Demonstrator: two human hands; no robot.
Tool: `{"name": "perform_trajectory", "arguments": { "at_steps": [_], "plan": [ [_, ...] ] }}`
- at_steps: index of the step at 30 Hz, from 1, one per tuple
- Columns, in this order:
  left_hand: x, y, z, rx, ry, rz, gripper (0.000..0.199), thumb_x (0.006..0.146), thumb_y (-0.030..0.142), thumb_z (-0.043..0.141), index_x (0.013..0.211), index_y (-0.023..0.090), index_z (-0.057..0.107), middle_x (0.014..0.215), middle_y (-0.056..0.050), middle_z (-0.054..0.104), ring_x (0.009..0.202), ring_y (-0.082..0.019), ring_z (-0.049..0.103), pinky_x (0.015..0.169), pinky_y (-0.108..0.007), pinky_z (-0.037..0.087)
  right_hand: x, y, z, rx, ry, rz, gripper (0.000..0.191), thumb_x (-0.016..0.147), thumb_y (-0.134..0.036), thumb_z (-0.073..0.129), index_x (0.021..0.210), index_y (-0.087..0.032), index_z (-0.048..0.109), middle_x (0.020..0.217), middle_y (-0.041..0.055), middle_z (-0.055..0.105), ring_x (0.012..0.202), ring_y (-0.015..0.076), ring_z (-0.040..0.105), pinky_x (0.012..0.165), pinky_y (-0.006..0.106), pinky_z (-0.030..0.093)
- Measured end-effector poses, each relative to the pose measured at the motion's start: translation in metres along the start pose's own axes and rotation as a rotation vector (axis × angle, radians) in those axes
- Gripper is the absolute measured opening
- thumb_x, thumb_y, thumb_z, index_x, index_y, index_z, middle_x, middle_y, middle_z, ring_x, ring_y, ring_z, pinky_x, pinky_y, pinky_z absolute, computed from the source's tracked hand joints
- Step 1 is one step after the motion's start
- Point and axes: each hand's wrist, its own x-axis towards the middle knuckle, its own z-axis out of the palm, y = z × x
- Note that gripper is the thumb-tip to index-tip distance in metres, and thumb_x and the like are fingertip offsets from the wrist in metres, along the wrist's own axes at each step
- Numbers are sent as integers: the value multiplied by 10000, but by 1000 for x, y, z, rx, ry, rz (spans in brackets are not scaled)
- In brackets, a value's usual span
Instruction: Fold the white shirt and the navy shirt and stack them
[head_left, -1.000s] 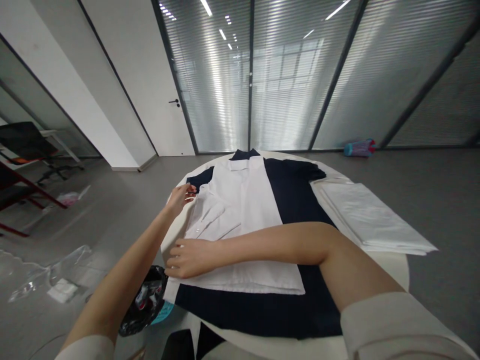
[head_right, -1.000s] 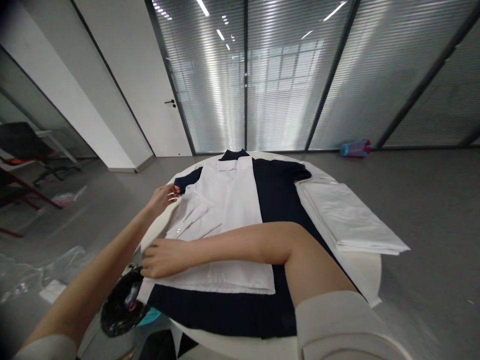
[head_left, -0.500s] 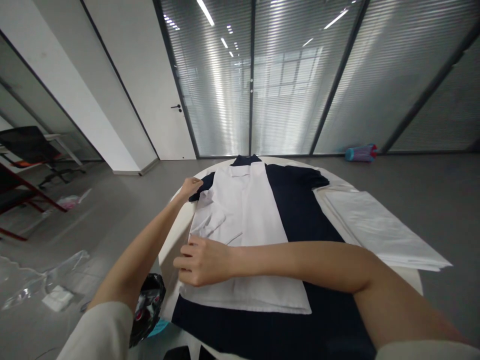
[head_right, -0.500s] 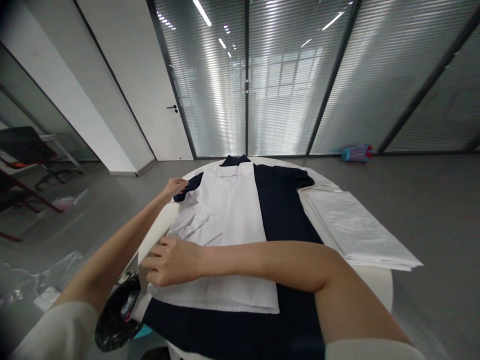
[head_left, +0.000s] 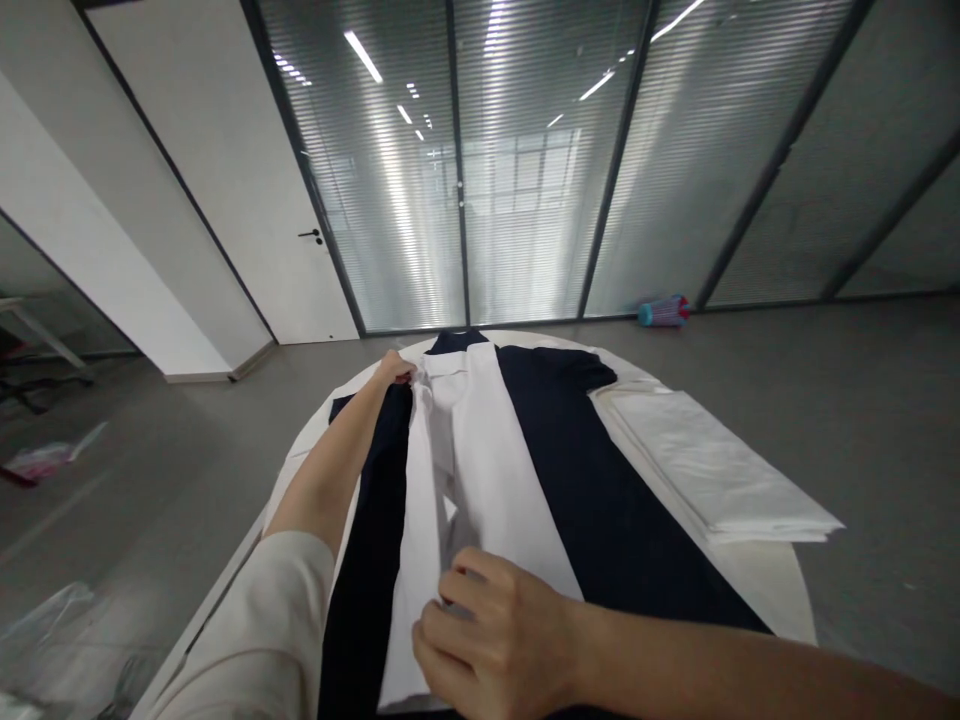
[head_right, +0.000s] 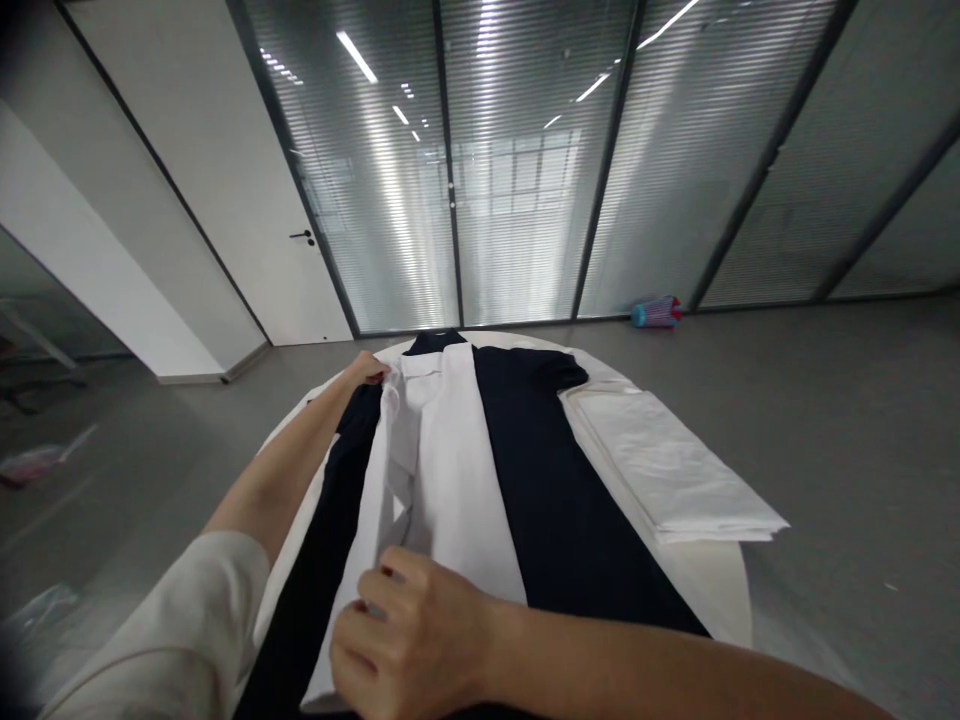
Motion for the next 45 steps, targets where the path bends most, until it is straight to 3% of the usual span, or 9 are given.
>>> {"name": "perform_trajectory", "arguments": {
  "at_steps": [4, 7, 13, 20, 25, 33, 37, 42, 45],
  "plan": [
    [5, 19, 30, -8, 55, 95, 323, 742, 231, 752, 1006, 79, 646, 686, -47, 673, 611, -155, 649, 600, -256, 518, -31, -11, -7, -10, -89, 148, 178, 819, -150, 600, 652, -203, 628, 624, 7, 539, 574, 145, 447, 501, 321, 401],
    [1, 34, 54, 12, 98, 176, 422, 732, 208, 725, 1130, 112, 621, 767, -64, 707, 735, -194, 687, 700, -267, 516, -53, -15, -3, 41, -136, 162, 153, 847, -161, 606, 704, -199, 643, 618, -2, 544, 563, 140, 444, 508, 312, 414],
    [-16, 43, 85, 117, 123, 266, 337, 765, 213, 711, 1091, 171, 633, 941, -99, 733, 986, -242, 675, 863, -290, 471, -76, -16, 4, 133, -265, 225, 153, 865, -177, 655, 725, -218, 607, 665, 2, 567, 599, 154, 478, 557, 323, 401],
    [-22, 49, 92, 189, 216, 275, 339, 839, 214, 634, 1175, 247, 607, 1125, -73, 717, 1104, -239, 647, 872, -292, 462, -82, -11, -4, 177, -216, 164, 219, 878, -259, 660, 695, -181, 567, 645, -27, 513, 582, 131, 418, 570, 313, 294],
    [-26, 52, 105, 223, 234, 260, 288, 859, 247, 641, 1145, 271, 619, 1104, -57, 720, 1095, -234, 648, 859, -289, 466, -93, -10, 2, 240, -407, 228, 313, 867, -352, 706, 680, -179, 525, 706, -32, 553, 630, 121, 456, 621, 306, 303],
    [-23, 47, 120, 236, 264, 290, 212, 926, 302, 576, 1123, 267, 644, 1058, -70, 732, 1063, -247, 663, 860, -317, 477, -97, -6, 3, 343, -509, 316, 301, 863, -380, 717, 690, -183, 569, 725, -31, 594, 649, 116, 511, 662, 298, 351],
    [-17, 40, 113, 228, 278, 352, 262, 976, 327, 484, 1151, 231, 654, 1051, -95, 738, 1047, -257, 675, 872, -335, 492, -98, -5, 4, 368, -544, 369, 255, 823, -367, 743, 705, -192, 600, 725, -42, 587, 678, 119, 546, 690, 288, 383],
    [0, 24, 89, 239, 269, 504, 321, 976, 218, 423, 1182, 201, 668, 1243, -84, 692, 1195, -217, 613, 1045, -318, 432, -97, -6, 5, 394, -537, 387, 220, 832, -350, 728, 719, -195, 619, 721, -42, 584, 669, 118, 542, 711, 279, 398],
    [12, 14, 85, 266, 213, 589, 339, 982, 225, 416, 1189, 178, 679, 1306, -82, 666, 1295, -215, 547, 1125, -335, 380, -98, -5, 6, 404, -524, 389, 234, 867, -365, 716, 736, -196, 620, 733, -44, 591, 680, 115, 542, 717, 274, 395]
  ]
}}
